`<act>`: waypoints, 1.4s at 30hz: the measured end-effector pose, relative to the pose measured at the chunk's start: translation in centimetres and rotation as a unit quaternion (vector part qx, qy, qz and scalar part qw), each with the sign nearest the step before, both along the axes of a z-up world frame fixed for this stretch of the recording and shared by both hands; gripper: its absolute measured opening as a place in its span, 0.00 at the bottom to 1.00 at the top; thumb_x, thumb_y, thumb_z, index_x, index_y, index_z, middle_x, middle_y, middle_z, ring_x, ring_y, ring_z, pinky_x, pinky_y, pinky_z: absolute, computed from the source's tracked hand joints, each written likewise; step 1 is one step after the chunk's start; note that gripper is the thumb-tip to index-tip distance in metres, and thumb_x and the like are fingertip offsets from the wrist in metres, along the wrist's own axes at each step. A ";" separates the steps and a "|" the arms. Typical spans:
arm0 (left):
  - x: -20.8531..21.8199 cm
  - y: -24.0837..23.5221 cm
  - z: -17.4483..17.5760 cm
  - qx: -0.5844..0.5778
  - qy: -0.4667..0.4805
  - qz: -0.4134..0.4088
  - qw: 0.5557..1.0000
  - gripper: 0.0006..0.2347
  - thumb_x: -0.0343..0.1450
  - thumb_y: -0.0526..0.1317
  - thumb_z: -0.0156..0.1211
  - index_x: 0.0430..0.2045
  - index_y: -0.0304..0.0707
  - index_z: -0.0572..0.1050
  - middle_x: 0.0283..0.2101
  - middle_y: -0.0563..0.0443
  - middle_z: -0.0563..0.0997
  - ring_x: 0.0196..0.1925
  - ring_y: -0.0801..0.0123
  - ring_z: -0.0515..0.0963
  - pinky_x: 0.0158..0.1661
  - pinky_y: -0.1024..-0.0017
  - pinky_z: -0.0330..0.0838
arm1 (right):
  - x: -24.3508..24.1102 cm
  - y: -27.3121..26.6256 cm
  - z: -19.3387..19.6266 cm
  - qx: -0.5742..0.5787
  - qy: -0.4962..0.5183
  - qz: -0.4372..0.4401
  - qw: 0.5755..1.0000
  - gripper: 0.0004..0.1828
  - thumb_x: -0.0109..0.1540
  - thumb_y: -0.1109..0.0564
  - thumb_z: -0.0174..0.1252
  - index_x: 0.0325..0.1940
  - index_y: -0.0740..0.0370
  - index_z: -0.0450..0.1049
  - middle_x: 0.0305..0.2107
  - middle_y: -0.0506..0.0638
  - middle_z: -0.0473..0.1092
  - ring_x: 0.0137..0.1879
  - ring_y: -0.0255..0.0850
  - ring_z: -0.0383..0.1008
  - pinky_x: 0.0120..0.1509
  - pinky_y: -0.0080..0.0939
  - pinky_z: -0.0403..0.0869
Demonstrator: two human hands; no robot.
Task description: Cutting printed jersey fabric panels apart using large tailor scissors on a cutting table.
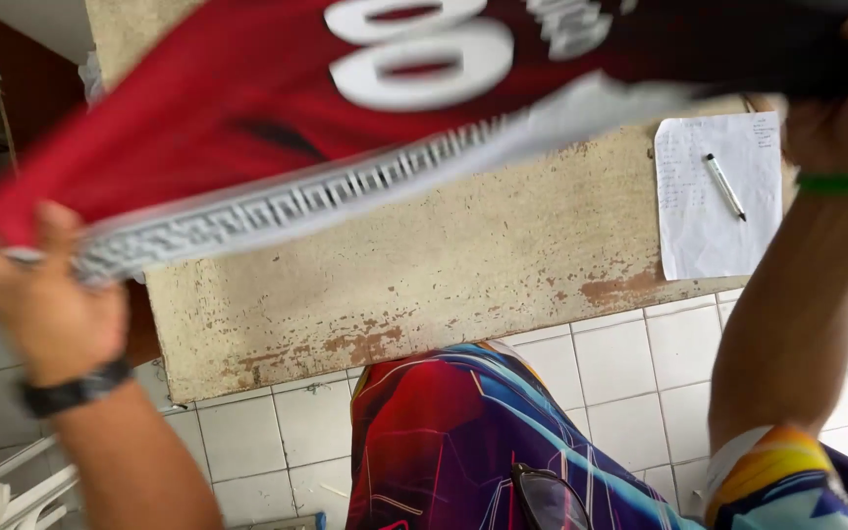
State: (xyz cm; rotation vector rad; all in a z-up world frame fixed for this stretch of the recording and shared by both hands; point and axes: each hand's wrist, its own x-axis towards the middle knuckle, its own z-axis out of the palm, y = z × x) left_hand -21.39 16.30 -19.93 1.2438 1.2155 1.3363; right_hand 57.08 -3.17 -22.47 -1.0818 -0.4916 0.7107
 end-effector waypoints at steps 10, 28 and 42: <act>0.6 -7.3 -25.2 -0.256 0.105 0.162 0.947 0.18 0.69 0.37 0.85 0.46 0.42 0.79 0.34 0.50 0.83 0.32 0.66 0.86 0.30 0.67 0.82 | -3.7 -6.2 -32.5 -0.429 -0.080 -0.113 0.893 0.28 0.59 0.41 0.86 0.50 0.59 0.82 0.35 0.61 0.71 0.39 0.51 0.78 0.28 0.64 0.85; 5.0 -12.0 -21.5 0.149 0.506 0.056 0.847 0.23 0.77 0.22 0.72 0.65 0.15 0.67 0.64 0.12 0.69 0.65 0.16 0.67 0.61 0.25 0.58 | -1.7 -17.0 -24.7 -0.554 -0.441 -0.244 0.663 0.22 0.74 0.61 0.61 0.72 0.71 0.69 0.72 0.65 0.59 0.80 0.60 0.58 0.83 0.62 0.65; 12.3 -16.6 -24.4 0.170 0.564 -0.116 0.800 0.19 0.80 0.44 0.65 0.62 0.31 0.82 0.69 0.33 0.78 0.68 0.35 0.76 0.63 0.33 0.67 | -0.3 -16.2 -27.9 -0.499 -0.555 -0.058 0.663 0.29 0.78 0.43 0.52 0.81 0.58 0.67 0.80 0.58 0.58 0.82 0.64 0.54 0.77 0.72 0.55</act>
